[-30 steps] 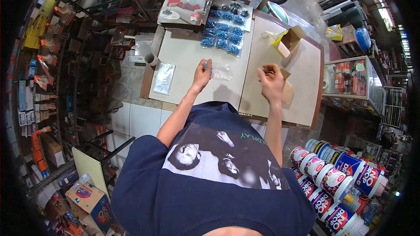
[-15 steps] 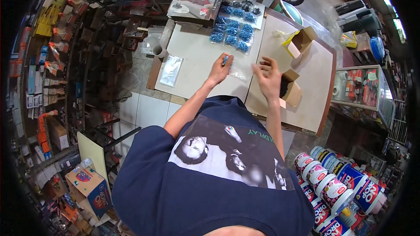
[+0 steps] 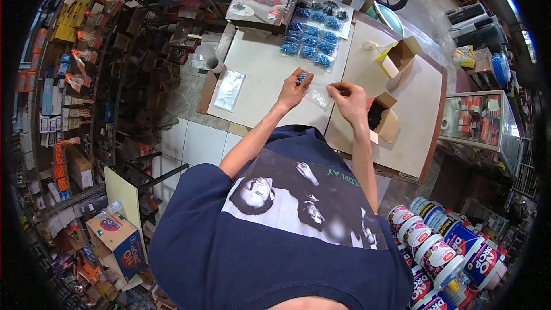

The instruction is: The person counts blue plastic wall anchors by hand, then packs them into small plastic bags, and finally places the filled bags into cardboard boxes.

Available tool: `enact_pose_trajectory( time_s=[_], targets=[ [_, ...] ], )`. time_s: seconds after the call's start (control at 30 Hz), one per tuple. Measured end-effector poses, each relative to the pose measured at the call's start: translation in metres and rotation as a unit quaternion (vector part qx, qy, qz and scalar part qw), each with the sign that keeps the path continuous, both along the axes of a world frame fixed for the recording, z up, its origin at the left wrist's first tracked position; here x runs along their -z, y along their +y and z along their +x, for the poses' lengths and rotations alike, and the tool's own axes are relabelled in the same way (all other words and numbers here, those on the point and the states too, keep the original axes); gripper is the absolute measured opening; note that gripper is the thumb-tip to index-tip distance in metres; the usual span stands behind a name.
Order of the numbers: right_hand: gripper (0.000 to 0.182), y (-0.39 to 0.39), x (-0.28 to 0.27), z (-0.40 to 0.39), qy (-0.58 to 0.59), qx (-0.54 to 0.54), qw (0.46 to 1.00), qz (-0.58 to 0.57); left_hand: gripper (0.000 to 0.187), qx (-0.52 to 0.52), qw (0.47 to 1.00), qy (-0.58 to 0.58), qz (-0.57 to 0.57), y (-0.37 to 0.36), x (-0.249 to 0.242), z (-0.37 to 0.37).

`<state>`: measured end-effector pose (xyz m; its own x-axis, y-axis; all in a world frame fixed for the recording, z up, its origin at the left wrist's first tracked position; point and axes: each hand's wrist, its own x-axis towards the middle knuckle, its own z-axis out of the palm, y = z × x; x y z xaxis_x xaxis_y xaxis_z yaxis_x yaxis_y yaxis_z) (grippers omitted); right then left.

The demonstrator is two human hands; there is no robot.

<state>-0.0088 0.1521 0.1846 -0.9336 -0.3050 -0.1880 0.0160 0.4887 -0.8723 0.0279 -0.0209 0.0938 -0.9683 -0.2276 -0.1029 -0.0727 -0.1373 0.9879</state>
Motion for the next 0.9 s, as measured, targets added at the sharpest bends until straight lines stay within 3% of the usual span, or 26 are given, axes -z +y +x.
enact_pose_trajectory(
  time_s=[0.13, 0.3, 0.37, 0.43, 0.53, 0.63, 0.7, 0.77, 0.8, 0.9],
  targets=[
    [0.017, 0.018, -0.029, -0.006, 0.056, 0.111, 0.989, -0.083, 0.027, -0.04, 0.998, 0.015, -0.036, -0.012, 0.015, 0.002],
    [0.02, -0.001, -0.005, -0.001, 0.069, 0.096, 0.99, -0.077, 0.028, -0.016, 0.999, 0.031, -0.002, -0.003, -0.002, -0.003],
    [0.02, 0.0, 0.007, -0.001, -0.011, 0.001, 0.999, -0.031, 0.029, -0.01, 0.999, 0.029, 0.01, 0.001, -0.004, -0.006],
    [0.02, 0.005, -0.022, 0.004, -0.007, 0.004, 0.998, -0.062, 0.029, -0.03, 0.999, 0.032, -0.014, -0.009, 0.01, -0.006],
    [0.021, 0.018, -0.043, 0.004, 0.039, 0.109, 0.989, -0.09, 0.029, -0.083, 0.996, 0.037, -0.006, -0.027, 0.024, -0.005],
    [0.026, 0.0, -0.028, 0.014, 0.04, 0.12, 0.987, -0.094, 0.029, -0.094, 0.995, 0.027, 0.022, -0.023, 0.01, -0.007],
    [0.033, -0.013, -0.002, 0.019, 0.003, 0.106, 0.991, -0.081, 0.029, -0.06, 0.997, 0.029, 0.035, -0.008, -0.003, -0.01],
    [0.031, -0.019, 0.008, 0.022, -0.065, -0.006, 0.997, -0.043, 0.029, -0.045, 0.998, 0.045, 0.005, -0.004, -0.002, -0.011],
    [0.025, -0.017, 0.008, 0.023, -0.098, 0.022, 0.988, -0.113, 0.029, -0.037, 0.998, 0.047, 0.03, -0.006, 0.0, -0.012],
    [0.025, -0.004, -0.028, 0.026, -0.119, 0.014, 0.99, -0.077, 0.029, -0.028, 0.998, 0.047, 0.038, -0.015, 0.008, -0.01]
  ],
)
